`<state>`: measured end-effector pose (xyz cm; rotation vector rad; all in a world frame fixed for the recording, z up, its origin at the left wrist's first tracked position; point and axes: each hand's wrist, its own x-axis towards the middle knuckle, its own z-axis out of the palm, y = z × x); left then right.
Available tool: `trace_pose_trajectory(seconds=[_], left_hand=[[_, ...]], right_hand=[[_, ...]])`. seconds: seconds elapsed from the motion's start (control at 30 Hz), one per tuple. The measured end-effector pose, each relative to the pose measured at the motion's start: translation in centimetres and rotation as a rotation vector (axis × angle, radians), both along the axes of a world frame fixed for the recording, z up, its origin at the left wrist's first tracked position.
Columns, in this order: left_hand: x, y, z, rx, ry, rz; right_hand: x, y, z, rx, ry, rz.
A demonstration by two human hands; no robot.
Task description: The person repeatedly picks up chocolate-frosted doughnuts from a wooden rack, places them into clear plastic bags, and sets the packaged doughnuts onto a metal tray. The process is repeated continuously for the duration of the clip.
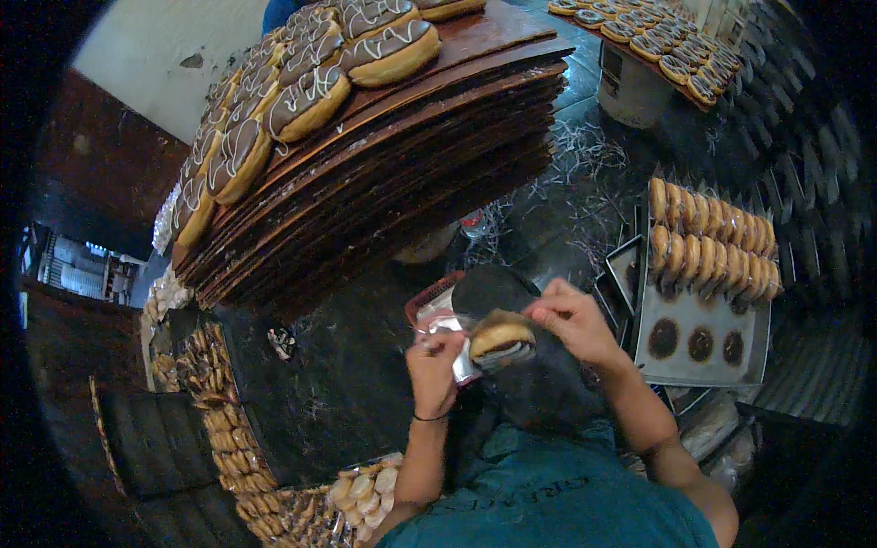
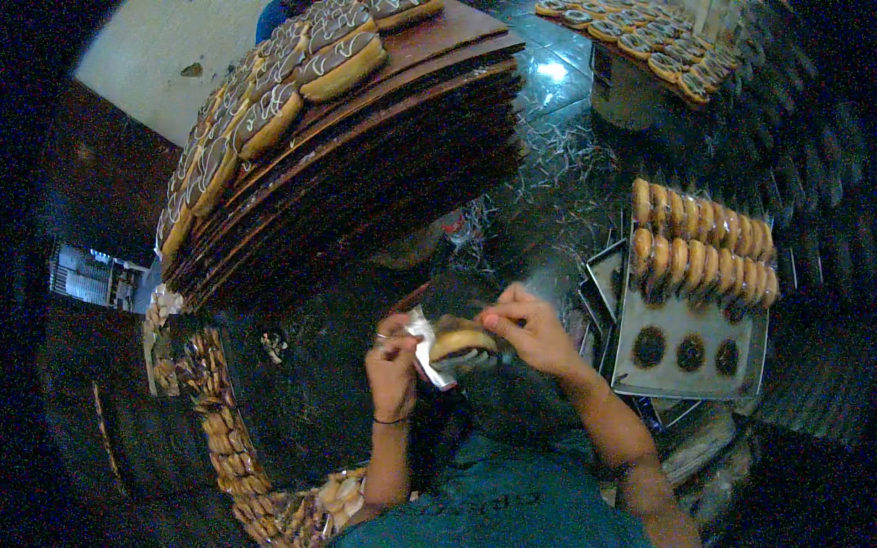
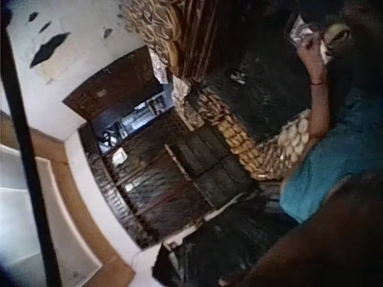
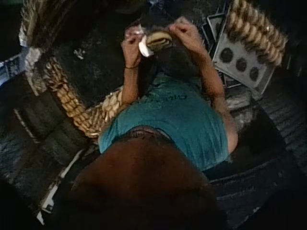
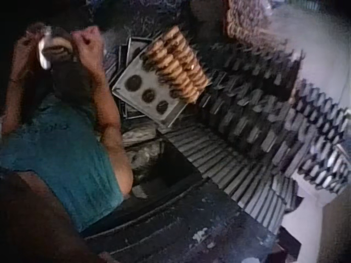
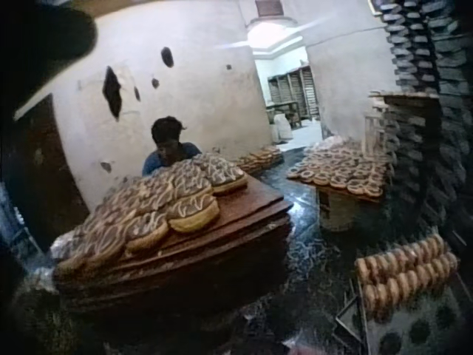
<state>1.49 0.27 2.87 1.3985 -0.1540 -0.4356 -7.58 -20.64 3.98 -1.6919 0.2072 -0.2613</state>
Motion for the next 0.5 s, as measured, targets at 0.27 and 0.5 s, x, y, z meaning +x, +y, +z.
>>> trace_pose_trajectory(seconds=[0.27, 0.5], left_hand=[[-3.5, 0.6, -3.5, 0.236, -0.042, 0.184], [-3.8, -0.6, -4.3, -0.045, 0.262, 0.375]], right_hand=[[-2.9, 3.9, -5.1, -0.187, 0.053, -0.286], [-2.5, 6.2, -4.8, -0.390, -0.021, -0.429]])
